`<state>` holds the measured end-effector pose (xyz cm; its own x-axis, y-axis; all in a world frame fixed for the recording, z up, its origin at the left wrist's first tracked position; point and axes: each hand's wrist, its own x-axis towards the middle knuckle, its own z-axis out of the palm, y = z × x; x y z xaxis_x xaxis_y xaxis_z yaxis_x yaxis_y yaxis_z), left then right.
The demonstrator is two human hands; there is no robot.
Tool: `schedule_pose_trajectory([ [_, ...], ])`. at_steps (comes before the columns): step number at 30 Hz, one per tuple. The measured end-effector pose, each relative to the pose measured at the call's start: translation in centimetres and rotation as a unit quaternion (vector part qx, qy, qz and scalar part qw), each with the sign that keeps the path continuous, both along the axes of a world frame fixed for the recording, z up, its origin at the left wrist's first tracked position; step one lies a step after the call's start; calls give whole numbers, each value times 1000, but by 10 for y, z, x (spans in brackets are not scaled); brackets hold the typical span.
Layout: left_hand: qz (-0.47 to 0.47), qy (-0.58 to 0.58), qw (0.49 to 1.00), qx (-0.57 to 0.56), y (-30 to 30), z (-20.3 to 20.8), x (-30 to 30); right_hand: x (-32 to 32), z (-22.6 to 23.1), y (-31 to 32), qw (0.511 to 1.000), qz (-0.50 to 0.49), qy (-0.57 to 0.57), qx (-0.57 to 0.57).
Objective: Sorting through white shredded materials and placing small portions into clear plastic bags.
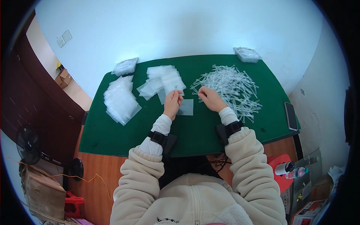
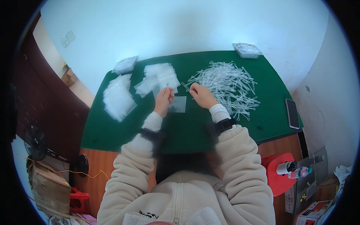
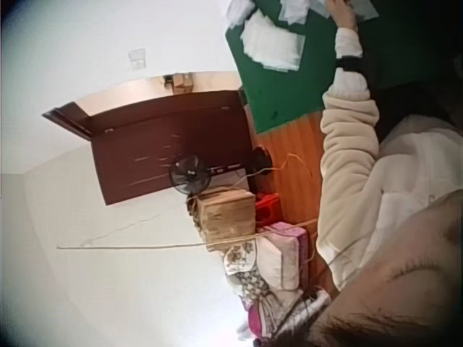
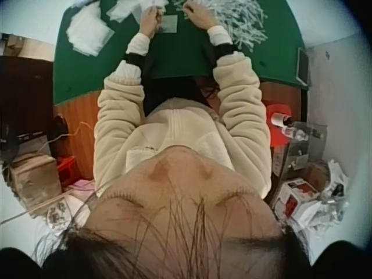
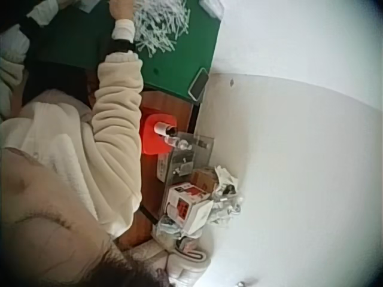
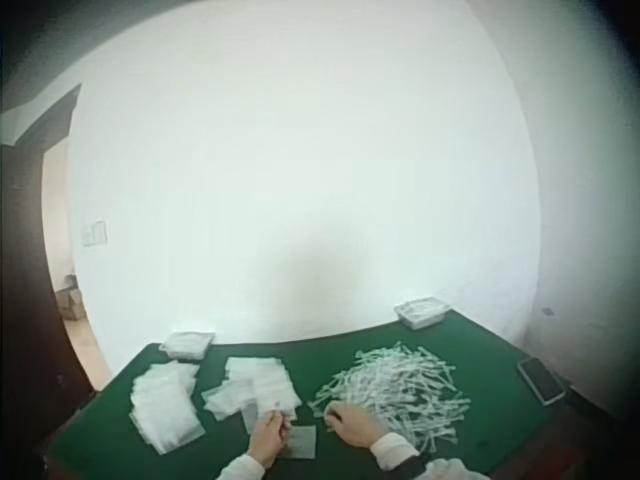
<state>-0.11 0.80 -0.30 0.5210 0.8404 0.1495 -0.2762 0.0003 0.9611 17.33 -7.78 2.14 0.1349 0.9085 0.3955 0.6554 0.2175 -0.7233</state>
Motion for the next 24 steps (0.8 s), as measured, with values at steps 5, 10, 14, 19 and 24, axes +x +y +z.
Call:
schedule_pose_trajectory([
  [5,83,17,994,68,4,-3,-3,-10,2,-1,998,47,30,-15],
  [10,100,-2,994,31,5,1,-2,-2,-11,4,986,133,-66,75],
  [14,-8,76,997,5,-2,1,-2,-8,-6,3,986,149,-45,68],
  [19,-149,117,982,-21,-16,8,3,-12,-1,0,992,96,88,2],
  [24,-194,111,973,-59,-19,14,2,-12,-5,3,986,26,158,51],
])
